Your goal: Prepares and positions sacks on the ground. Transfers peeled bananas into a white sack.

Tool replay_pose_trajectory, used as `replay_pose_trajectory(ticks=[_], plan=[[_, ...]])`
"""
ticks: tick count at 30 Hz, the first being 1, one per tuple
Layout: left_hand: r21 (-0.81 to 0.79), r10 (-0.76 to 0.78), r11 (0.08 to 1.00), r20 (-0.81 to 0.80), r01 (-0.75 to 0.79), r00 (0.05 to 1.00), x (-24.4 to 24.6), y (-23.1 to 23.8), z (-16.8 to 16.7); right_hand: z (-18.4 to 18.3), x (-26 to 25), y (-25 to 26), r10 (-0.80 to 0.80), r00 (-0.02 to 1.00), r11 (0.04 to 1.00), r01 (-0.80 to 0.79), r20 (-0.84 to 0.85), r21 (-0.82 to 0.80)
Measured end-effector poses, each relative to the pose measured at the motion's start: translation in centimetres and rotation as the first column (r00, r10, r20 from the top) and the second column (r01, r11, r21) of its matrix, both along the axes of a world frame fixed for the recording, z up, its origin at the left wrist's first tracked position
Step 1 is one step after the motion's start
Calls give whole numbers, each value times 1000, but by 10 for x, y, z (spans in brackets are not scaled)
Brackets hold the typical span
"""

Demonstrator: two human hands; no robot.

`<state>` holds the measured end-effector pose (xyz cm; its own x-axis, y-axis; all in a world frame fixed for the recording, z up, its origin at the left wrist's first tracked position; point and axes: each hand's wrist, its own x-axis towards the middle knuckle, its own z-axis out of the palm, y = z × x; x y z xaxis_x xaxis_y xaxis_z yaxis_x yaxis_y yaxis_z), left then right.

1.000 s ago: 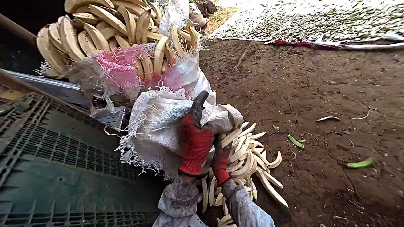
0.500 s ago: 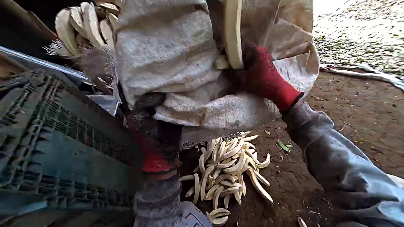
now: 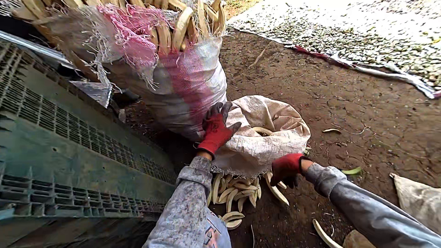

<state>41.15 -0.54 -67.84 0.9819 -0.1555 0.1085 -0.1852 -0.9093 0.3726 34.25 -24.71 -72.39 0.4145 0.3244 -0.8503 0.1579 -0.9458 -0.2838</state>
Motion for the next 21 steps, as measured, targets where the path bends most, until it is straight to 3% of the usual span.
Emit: replay_pose_trajectory(ticks=[2,3,5,7,9,11,13,16,18,21], plan=[[136,-265,950,-131,282,955,-13,-27,-8,-45,-15,3,20,992,988,-1,123,-157],[235,-342,889,-230,393,911,-16,-40,-22,-69,-19,0,-20,981,986,52,195,-156],[319,-350,799,-442,510,826,-23,-52,-36,-106,-20,-4,-121,949,987,145,291,-62],[216,-260,887,-497,408,828,-18,-48,-40,-126,-15,1,-196,933,978,208,302,-7],[180,-142,957,-397,229,907,-6,-42,-33,-141,-18,11,-269,920,959,284,286,-10],[247,-94,956,-244,156,965,11,-38,-19,-151,-21,14,-332,876,939,343,349,32],[292,-139,932,-257,214,956,11,-33,-8,-157,-21,9,-335,850,938,341,407,60],[244,-190,898,-535,366,823,-3,-27,-25,-153,-19,-7,-319,882,946,321,347,53],[97,-278,891,-657,444,701,7,-23,-50,-147,-19,-16,-296,914,954,297,276,38],[-192,-437,897,-532,399,725,27,-17,-44,-122,-10,-32,-229,953,973,222,196,57]])
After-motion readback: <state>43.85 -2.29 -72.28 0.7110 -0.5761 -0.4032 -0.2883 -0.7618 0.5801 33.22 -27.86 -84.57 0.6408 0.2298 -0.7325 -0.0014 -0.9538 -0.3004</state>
